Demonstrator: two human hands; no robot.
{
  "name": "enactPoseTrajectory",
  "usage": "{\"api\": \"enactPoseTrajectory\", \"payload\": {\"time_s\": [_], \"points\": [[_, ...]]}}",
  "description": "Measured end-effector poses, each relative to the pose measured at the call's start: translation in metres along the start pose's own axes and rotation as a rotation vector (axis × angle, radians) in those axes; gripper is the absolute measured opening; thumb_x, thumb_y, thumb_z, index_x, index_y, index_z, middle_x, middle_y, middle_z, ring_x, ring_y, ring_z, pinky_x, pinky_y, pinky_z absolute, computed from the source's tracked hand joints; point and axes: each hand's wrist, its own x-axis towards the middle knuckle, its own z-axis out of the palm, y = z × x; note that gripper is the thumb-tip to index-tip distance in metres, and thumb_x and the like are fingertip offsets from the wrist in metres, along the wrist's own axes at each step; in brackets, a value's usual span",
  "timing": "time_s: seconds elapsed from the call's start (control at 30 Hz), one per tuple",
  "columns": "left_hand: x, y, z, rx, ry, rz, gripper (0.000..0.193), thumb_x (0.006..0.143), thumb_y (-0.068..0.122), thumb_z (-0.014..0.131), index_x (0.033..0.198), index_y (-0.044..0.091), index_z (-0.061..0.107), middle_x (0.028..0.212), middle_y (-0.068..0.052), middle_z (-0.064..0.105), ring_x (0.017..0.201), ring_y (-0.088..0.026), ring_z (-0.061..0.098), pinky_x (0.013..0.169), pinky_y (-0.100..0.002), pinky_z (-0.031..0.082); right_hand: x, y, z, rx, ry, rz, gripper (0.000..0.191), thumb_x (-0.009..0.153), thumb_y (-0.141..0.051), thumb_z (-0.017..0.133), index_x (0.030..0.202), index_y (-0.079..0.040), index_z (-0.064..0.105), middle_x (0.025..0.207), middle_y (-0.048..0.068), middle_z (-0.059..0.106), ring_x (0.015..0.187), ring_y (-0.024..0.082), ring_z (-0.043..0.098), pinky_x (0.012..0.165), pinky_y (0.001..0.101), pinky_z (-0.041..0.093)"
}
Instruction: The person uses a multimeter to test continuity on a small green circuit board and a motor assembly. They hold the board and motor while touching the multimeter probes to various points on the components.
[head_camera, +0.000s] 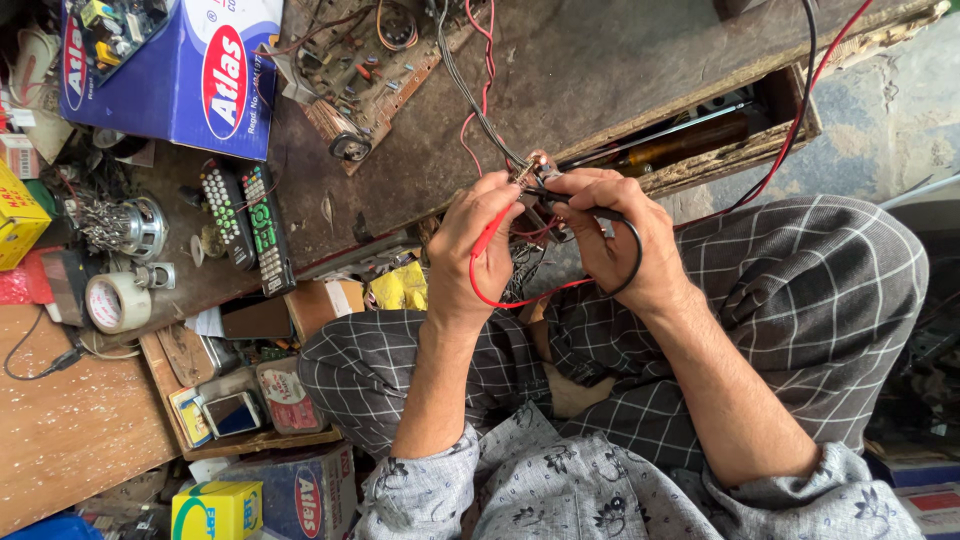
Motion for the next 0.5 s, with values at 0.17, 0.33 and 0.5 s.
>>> {"api": "enactPoseTrajectory", "payload": {"time_s": [0.17,0.33,0.5], "points": [[-0.003,-0.001,-0.001,0.015,0.001,-0.047,0.021,0.102,0.002,0.070,0.122,0.004,0.063,0.124,-0.016,0.071,0.115,-0.031,0.074,0.095,-0.036,0.064,-0.003,0.001,0.000,-0.021,0.000,-0.011,0.026,0.101,0.009,0.068,0.111,-0.004,0.048,0.122,0.019,0.071,0.119,0.028,0.071,0.097,0.0358,0.062],[-0.008,0.000,0.000,-0.079,0.030,-0.174,0.016,0.105,0.010,0.068,0.119,0.002,0.063,0.126,-0.017,0.073,0.114,-0.029,0.076,0.095,-0.035,0.063,-0.006,0.007,0.003,0.180,0.075,0.097,0.026,0.107,0.007,0.064,0.116,-0.003,0.041,0.126,0.022,0.069,0.116,0.023,0.071,0.096,0.0340,0.062],[-0.012,-0.003,0.001,-0.096,0.035,-0.168,0.016,0.106,0.011,0.067,0.118,0.001,0.062,0.128,-0.019,0.071,0.118,-0.030,0.074,0.099,-0.035,0.062,-0.007,0.010,0.003,0.232,0.077,0.079,0.025,0.109,0.007,0.060,0.119,-0.003,0.040,0.129,0.023,0.066,0.116,0.024,0.069,0.095,0.0334,0.060]]}}
